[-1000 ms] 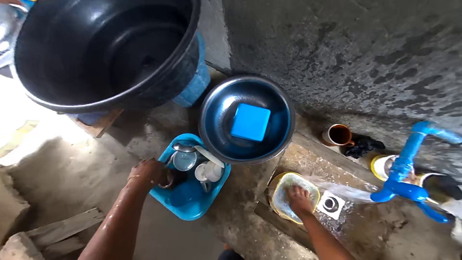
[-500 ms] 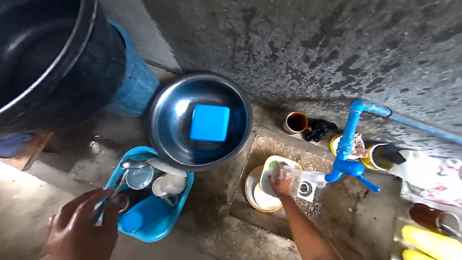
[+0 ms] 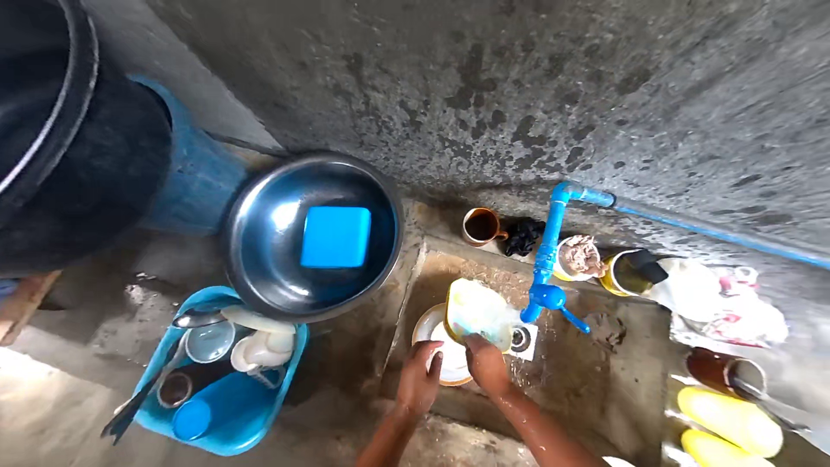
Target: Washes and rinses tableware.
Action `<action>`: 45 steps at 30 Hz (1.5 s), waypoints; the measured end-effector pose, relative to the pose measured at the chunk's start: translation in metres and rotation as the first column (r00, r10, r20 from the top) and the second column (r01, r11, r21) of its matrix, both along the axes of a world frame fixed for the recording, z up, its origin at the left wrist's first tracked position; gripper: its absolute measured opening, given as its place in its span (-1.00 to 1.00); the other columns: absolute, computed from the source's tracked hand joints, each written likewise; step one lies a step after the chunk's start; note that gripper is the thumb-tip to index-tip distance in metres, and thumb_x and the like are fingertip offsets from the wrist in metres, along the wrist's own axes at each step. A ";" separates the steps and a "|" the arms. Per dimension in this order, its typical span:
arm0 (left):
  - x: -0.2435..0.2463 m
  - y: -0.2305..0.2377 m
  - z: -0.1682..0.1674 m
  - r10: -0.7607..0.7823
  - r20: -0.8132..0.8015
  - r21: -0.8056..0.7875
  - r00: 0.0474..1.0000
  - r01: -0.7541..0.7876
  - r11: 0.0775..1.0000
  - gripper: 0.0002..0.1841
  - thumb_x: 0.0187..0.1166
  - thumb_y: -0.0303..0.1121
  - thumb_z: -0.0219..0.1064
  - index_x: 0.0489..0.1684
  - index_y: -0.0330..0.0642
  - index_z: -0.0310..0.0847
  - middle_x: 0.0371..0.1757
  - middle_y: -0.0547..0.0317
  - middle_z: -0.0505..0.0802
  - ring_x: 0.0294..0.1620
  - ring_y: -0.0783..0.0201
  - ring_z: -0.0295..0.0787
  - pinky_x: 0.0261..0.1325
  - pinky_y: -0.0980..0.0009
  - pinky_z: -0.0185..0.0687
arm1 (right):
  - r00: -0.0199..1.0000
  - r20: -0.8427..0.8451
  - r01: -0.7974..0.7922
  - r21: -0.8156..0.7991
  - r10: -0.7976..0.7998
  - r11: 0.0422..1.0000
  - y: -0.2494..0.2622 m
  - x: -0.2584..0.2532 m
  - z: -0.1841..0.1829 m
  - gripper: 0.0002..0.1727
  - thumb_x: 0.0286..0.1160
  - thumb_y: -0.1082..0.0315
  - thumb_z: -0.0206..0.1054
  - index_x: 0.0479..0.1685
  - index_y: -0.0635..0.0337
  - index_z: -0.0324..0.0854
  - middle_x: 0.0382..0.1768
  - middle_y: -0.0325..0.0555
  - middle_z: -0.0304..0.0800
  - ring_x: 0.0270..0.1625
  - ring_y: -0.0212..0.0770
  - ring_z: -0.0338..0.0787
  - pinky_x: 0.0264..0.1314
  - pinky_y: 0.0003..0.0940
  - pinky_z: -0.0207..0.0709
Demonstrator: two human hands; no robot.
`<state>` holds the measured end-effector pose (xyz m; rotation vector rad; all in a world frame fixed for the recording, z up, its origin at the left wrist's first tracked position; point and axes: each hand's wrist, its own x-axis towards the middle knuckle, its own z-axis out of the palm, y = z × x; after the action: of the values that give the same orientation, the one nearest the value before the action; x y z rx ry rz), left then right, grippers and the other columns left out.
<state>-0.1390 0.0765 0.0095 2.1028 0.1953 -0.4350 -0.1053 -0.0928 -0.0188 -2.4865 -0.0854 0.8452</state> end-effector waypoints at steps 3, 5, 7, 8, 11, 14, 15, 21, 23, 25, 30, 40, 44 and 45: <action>0.013 -0.029 -0.005 0.083 -0.008 -0.104 0.996 -0.084 0.991 -0.62 0.71 -0.39 0.20 0.41 -0.36 0.61 0.40 -0.25 0.71 0.39 0.02 0.71 0.47 0.20 0.62 | 0.998 -0.009 0.057 0.056 -0.057 0.997 -0.017 0.007 0.023 -0.64 0.72 0.39 0.13 0.29 0.33 0.71 0.22 0.27 0.81 0.25 0.26 0.83 0.37 0.20 0.61; 0.023 -0.050 -0.004 0.182 0.006 -0.194 0.983 -0.177 0.965 -0.49 0.72 -0.34 0.17 0.61 -0.41 0.39 0.59 -0.33 0.53 0.54 -0.05 0.57 0.53 0.14 0.56 | 0.962 0.021 0.259 0.236 -0.271 0.937 -0.032 0.013 0.035 -0.67 0.70 0.38 0.19 0.21 0.40 0.73 0.08 0.28 0.86 0.16 0.17 0.86 0.36 0.11 0.64; 0.031 -0.073 -0.005 0.276 -0.054 -0.318 0.960 -0.279 0.906 -0.34 0.77 -0.25 0.05 0.81 -0.43 0.02 0.80 -0.36 0.23 0.79 -0.09 0.21 0.76 0.10 0.22 | 0.806 -0.091 0.538 0.523 -0.584 0.661 -0.049 0.017 0.048 -0.72 0.64 0.47 0.23 0.15 0.52 0.64 -0.05 0.15 0.83 0.02 -0.15 0.82 0.23 -0.22 0.68; 0.035 -0.085 -0.008 0.313 -0.105 -0.375 0.944 -0.329 0.867 -0.30 0.80 -0.22 -0.02 0.85 -0.42 -0.12 0.86 -0.34 0.09 0.87 -0.06 0.04 0.85 0.12 0.02 | 0.694 -0.250 0.641 0.641 -0.675 0.422 -0.056 0.018 0.054 -0.70 0.67 0.52 0.14 0.25 0.49 0.55 0.01 0.05 0.78 0.06 -0.29 0.79 0.22 -0.35 0.69; 0.063 -0.107 -0.019 0.384 -0.277 -0.416 0.881 -0.470 0.779 -0.36 0.91 -0.15 -0.23 0.87 -0.37 -0.14 0.86 -0.31 0.09 0.89 -0.02 -0.02 0.90 0.11 -0.11 | 0.458 -0.540 0.681 0.724 -0.706 -0.112 -0.067 0.010 0.075 -0.76 0.73 0.48 0.00 0.20 0.25 0.50 -0.11 -0.17 0.83 -0.09 -0.33 0.86 0.00 -0.33 0.80; 0.111 -0.110 -0.019 0.339 -0.364 -0.294 0.868 -0.452 0.842 -0.36 0.93 -0.01 -0.26 0.59 -0.39 0.42 0.55 -0.33 0.60 0.62 -0.08 0.49 0.68 -0.04 0.33 | 0.452 -0.526 0.625 0.763 -0.720 -0.164 -0.075 -0.009 0.082 -0.76 0.65 0.51 0.02 0.03 0.18 0.60 -0.17 -0.21 0.86 -0.11 -0.36 0.87 0.04 -0.37 0.80; 0.125 -0.110 -0.013 0.272 -0.338 -0.265 0.901 -0.368 0.891 -0.37 0.93 -0.01 -0.24 0.54 -0.37 0.50 0.50 -0.31 0.65 0.60 -0.08 0.53 0.68 -0.05 0.33 | 0.462 -0.507 0.631 0.764 -0.728 -0.132 -0.075 -0.014 0.081 -0.76 0.64 0.53 0.04 0.01 0.18 0.62 -0.19 -0.22 0.86 -0.12 -0.38 0.87 0.05 -0.38 0.80; 0.098 -0.136 0.023 -0.191 0.214 -0.168 0.958 0.229 0.959 -0.52 0.63 -0.29 0.20 0.51 -0.22 0.60 0.67 -0.12 0.54 0.81 -0.05 0.20 0.88 -0.12 -0.18 | 0.363 -0.556 0.713 0.683 -0.748 -0.161 -0.055 0.004 0.057 -0.74 0.73 0.51 -0.03 0.22 0.27 0.48 -0.15 -0.18 0.79 -0.13 -0.38 0.82 -0.01 -0.39 0.76; 0.064 -0.126 0.012 -0.284 0.422 0.006 0.861 0.311 0.950 -0.48 0.74 -0.11 0.08 0.61 -0.10 0.54 0.75 -0.24 0.41 0.83 -0.28 0.12 0.79 -0.35 -0.13 | 0.300 -0.611 0.667 0.684 -0.733 -0.297 -0.058 0.008 0.058 -0.74 0.78 0.49 -0.07 0.18 0.20 0.51 -0.18 -0.20 0.83 -0.16 -0.35 0.86 -0.04 -0.36 0.80; 0.042 -0.106 -0.013 -0.177 0.479 -0.012 0.860 0.208 0.978 -0.41 0.76 0.00 0.01 0.64 -0.15 0.49 0.77 -0.31 0.34 0.84 -0.30 0.08 0.82 -0.33 -0.11 | 0.349 -0.629 0.591 0.723 -0.694 -0.358 -0.069 0.000 0.061 -0.73 0.75 0.48 -0.07 0.16 0.15 0.53 -0.11 -0.15 0.86 -0.09 -0.28 0.90 0.03 -0.28 0.83; 0.094 -0.081 -0.001 0.220 -0.309 -0.426 0.925 -0.342 0.838 -0.38 0.92 -0.02 -0.29 0.65 -0.28 0.37 0.53 -0.16 0.64 0.53 0.13 0.57 0.60 0.14 0.45 | 0.735 -0.265 0.516 0.816 -0.625 0.261 -0.074 -0.033 0.080 -0.78 0.63 0.49 0.16 0.07 0.24 0.69 -0.13 -0.23 0.88 -0.07 -0.43 0.86 0.11 -0.44 0.77; 0.104 -0.069 0.027 0.050 -0.391 -0.477 0.919 -0.249 0.843 -0.48 0.87 -0.13 0.05 0.76 -0.07 0.28 0.63 -0.12 0.55 0.59 0.09 0.53 0.60 0.06 0.47 | 0.810 0.273 0.386 0.418 -0.519 0.822 -0.076 0.006 0.028 -0.58 0.53 0.41 0.36 0.33 0.45 0.67 0.49 0.46 0.54 0.56 0.38 0.53 0.61 0.16 0.44; 0.099 -0.087 0.034 0.065 -0.262 -0.528 0.963 -0.199 0.825 -0.50 0.89 -0.20 -0.05 0.69 -0.29 0.32 0.63 -0.15 0.54 0.63 0.14 0.46 0.68 0.16 0.34 | 0.793 0.304 0.331 0.512 -0.527 0.793 -0.024 0.029 0.031 -0.52 0.32 0.55 0.37 0.29 0.60 0.59 0.26 0.51 0.68 0.39 0.33 0.68 0.54 0.15 0.49; 0.105 -0.083 0.034 0.100 -0.272 -0.509 0.957 -0.231 0.829 -0.49 0.90 -0.19 -0.05 0.68 -0.33 0.33 0.64 -0.19 0.53 0.64 0.11 0.45 0.70 0.14 0.32 | 0.859 0.251 0.249 0.555 -0.446 0.793 -0.018 0.022 0.040 -0.57 0.41 0.48 0.29 0.24 0.56 0.64 0.20 0.42 0.74 0.35 0.22 0.72 0.52 0.09 0.51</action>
<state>-0.0341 -0.0065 0.0440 1.4631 0.3500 -0.5604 -0.0836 -0.1109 0.0216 -2.0253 0.0316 0.1449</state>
